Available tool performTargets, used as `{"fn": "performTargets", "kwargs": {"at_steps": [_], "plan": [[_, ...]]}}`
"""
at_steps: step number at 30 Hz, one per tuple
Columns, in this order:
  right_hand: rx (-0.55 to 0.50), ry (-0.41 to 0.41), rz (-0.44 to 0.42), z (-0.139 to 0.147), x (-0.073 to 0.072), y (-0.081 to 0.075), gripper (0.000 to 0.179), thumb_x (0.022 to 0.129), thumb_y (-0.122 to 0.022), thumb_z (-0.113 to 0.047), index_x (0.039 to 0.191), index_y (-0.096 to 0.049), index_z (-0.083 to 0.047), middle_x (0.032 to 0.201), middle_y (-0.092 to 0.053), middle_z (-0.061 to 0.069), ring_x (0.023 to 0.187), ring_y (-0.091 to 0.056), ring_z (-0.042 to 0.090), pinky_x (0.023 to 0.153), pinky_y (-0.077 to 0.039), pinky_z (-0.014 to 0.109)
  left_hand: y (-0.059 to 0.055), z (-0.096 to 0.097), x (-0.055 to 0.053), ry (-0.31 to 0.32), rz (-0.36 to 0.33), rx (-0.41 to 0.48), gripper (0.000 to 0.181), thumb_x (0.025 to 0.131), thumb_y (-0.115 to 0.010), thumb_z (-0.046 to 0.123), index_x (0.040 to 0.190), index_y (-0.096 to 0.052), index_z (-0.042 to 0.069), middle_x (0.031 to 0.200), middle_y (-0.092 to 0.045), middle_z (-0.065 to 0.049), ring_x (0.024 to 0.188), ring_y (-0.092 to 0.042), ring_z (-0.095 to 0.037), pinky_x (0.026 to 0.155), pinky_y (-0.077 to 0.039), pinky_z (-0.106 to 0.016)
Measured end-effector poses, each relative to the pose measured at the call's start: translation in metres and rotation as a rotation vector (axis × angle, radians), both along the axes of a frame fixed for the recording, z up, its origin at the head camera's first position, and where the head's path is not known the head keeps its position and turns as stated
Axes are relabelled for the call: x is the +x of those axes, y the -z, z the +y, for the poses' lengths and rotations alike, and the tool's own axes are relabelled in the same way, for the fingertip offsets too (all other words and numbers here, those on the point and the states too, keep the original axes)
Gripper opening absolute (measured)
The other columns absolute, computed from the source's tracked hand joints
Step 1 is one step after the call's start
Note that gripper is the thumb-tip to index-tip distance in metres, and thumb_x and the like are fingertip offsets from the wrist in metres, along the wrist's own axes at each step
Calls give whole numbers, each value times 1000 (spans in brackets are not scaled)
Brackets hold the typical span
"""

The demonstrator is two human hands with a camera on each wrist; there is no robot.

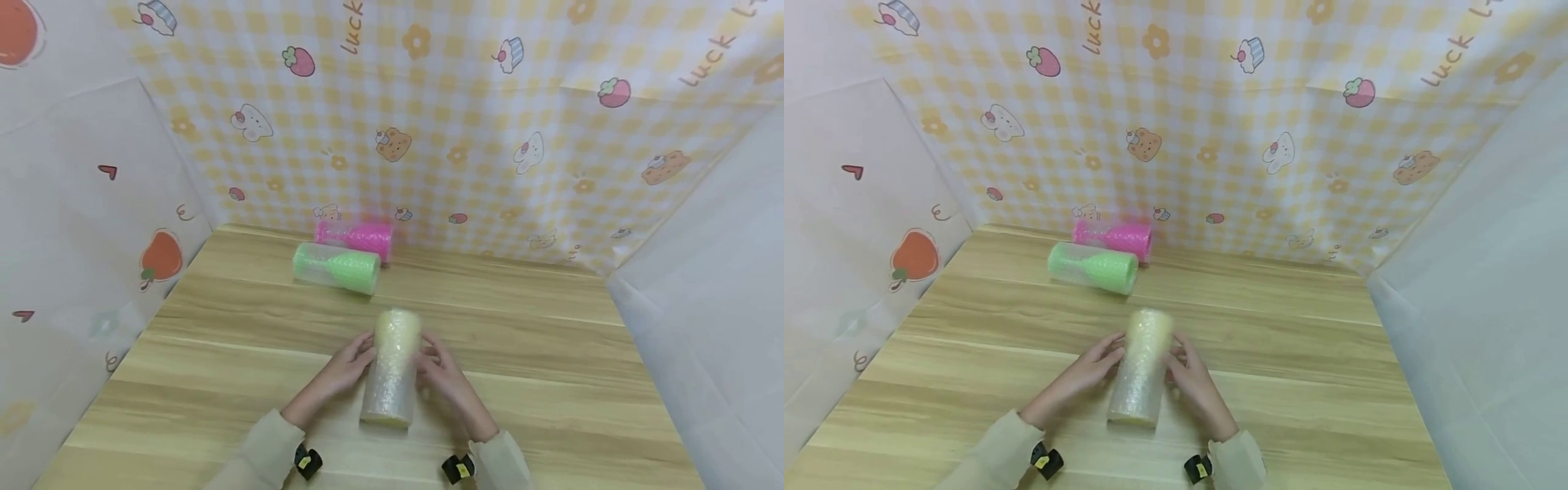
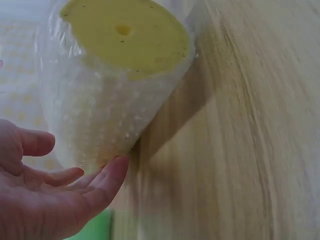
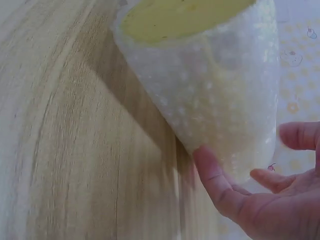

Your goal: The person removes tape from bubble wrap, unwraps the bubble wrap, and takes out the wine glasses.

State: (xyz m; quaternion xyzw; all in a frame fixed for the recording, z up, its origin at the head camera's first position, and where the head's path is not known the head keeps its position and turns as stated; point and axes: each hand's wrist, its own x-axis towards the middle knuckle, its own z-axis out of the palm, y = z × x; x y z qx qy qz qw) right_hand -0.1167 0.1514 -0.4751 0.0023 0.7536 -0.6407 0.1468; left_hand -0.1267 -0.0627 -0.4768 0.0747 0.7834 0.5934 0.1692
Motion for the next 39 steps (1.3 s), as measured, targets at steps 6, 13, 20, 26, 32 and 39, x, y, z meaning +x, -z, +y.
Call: {"fn": "performTargets", "kwargs": {"at_steps": [6,13,20,26,32,39], "plan": [[-8,-79,8,-2,0,1,54,97,-49,-25,140,-29,2,126,-47,35,92,-62,28,77,-55,37,-7,1,4,-15,127,-95,49,94,-53,21,135,-39,-1,117,-53,-21,99,-57,-29,86,-52,-37],[25,-191,-3,-5,0,4,57,95,-51,-27,140,-31,2,131,-46,32,108,-57,37,79,-55,38,-13,-3,10,44,231,-227,59,88,-63,31,140,-40,16,104,-44,-10,88,-44,-18,68,-43,-25],[55,-165,-24,-4,0,4,63,93,-56,-24,143,-26,1,121,-48,25,94,-57,23,72,-56,36,-14,1,8,66,315,-305,65,83,-66,40,140,-40,24,138,-35,-18,123,-39,-37,89,-44,-59],[196,-26,101,-5,3,-10,68,85,-67,-21,139,-32,1,118,-48,19,92,-53,22,72,-52,31,-10,8,0,156,365,-318,66,87,-61,42,144,-34,26,153,-17,-21,134,-23,-48,94,-30,-73],[393,-4,427,-7,6,-18,32,81,-69,-9,112,-60,-6,103,-56,8,92,-52,21,79,-50,31,-7,19,-5,210,409,-364,68,86,-61,45,144,-33,27,152,-18,-20,133,-23,-48,95,-29,-72],[598,-35,696,-13,8,-20,19,76,-73,-8,95,-68,-7,89,-60,1,90,-53,17,74,-51,30,-7,27,-9,236,426,-423,70,84,-60,52,144,-33,29,151,-22,-18,130,-29,-45,96,-32,-67]]}}
